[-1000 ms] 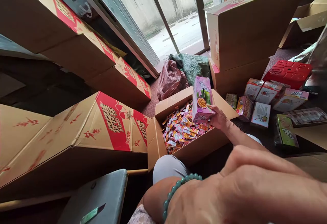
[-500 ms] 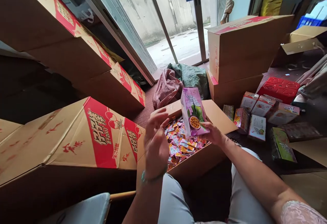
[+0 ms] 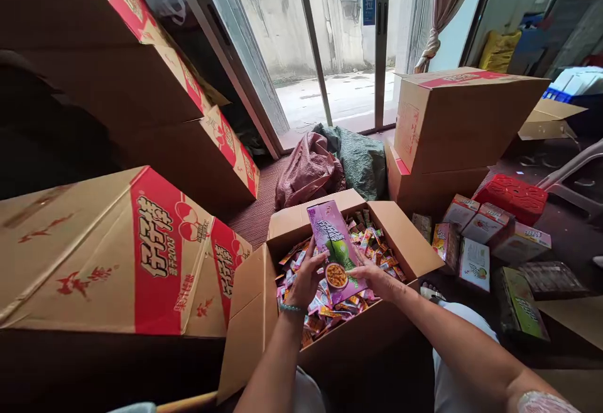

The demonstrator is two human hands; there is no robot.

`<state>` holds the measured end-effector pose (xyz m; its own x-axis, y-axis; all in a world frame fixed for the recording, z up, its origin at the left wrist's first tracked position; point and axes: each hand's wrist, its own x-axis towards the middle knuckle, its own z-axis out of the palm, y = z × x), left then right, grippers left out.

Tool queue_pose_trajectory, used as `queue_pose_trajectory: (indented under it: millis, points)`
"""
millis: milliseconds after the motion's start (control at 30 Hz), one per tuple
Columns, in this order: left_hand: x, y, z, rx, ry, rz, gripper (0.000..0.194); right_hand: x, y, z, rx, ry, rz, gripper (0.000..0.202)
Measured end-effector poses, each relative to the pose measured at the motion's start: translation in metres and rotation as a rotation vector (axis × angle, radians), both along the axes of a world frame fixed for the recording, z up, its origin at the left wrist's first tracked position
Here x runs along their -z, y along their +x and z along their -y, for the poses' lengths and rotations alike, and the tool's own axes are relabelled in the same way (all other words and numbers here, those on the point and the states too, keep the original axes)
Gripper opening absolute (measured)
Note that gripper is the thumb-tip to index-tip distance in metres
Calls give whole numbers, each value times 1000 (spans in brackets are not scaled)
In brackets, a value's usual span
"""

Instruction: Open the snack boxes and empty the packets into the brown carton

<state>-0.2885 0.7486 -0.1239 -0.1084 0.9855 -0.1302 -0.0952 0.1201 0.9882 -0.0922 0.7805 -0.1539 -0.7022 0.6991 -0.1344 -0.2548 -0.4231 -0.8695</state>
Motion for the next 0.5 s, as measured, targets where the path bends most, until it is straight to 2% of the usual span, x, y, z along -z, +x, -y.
queue_pose_trajectory:
  millis: [133, 233, 300, 400, 433, 500]
  points:
    - [2, -8, -4, -49, 97, -64, 62, -5, -6, 1, -1, -7, 46, 86]
    - [9, -15, -4, -100, 131, -93, 41, -5, -5, -2, -14, 107, 174, 82]
    - [13, -19, -5, -141, 103, -46, 47, -1, -5, -7, 98, 327, 349, 79]
    - [20, -20, -9, -161, 24, 60, 82, 5, -5, -12, 341, 816, 616, 72]
    - [23, -19, -10, -162, 1, 56, 90, 5, -5, -13, 356, 984, 676, 65]
    - [29, -19, -9, -151, -27, -31, 97, 3, -8, -12, 257, 1277, 759, 45]
